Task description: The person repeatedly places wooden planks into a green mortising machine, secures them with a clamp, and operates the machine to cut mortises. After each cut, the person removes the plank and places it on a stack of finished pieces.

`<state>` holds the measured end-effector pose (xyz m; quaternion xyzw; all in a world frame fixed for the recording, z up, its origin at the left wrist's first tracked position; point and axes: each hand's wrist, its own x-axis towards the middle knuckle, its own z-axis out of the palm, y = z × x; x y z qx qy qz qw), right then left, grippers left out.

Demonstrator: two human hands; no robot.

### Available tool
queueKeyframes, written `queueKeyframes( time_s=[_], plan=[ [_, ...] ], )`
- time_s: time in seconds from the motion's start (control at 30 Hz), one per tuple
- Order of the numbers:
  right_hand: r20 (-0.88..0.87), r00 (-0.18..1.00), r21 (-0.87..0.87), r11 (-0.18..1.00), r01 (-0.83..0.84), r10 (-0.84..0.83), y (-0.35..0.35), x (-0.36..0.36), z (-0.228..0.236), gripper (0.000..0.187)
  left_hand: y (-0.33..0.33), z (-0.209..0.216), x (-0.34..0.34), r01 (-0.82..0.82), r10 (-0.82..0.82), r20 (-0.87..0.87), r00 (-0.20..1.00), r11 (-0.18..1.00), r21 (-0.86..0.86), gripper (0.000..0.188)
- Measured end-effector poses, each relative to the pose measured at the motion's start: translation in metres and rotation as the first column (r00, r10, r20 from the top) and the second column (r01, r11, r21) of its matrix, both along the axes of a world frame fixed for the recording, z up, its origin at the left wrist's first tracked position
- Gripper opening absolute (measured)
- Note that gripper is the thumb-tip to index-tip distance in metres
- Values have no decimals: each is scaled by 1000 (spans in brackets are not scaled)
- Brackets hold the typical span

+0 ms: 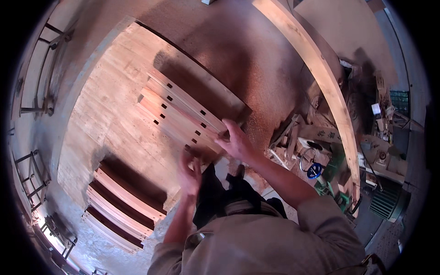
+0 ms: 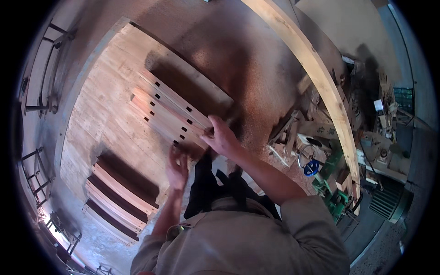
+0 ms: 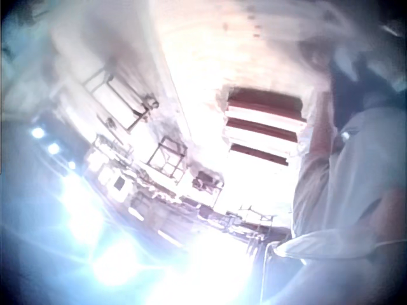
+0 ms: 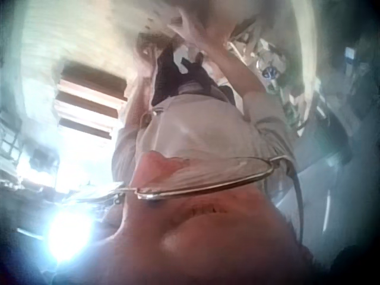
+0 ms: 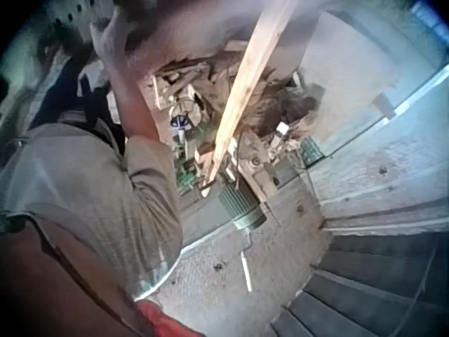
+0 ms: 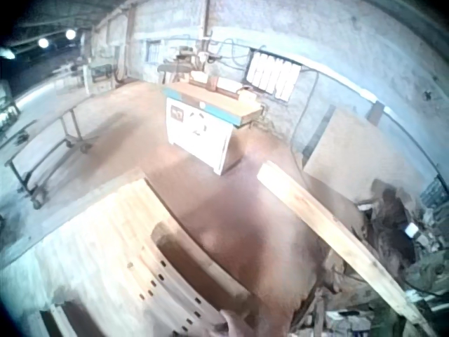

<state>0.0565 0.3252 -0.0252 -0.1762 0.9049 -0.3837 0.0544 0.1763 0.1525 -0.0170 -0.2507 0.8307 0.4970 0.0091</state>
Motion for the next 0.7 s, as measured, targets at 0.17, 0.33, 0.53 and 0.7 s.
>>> queueKeyframes(
  time_s=[0.17,0.33,0.53,0.7],
  plan=[
    [408,882,-67,956,287,-236,20,45,-9,39,-28,18,-71,52,44,271,962,940,-338,47],
    [781,618,-225,882,415,-91,13,55,-8,35,-39,16,-116,29,-69,404,912,994,106,38],
    [631,755,-78,953,293,-180,7,64,-24,34,-43,5,-101,-184,-44,376,925,816,548,32],
    [446,885,30,991,133,-133,-6,87,-12,30,-34,7,-87,-250,55,322,945,755,606,35]
  ],
)
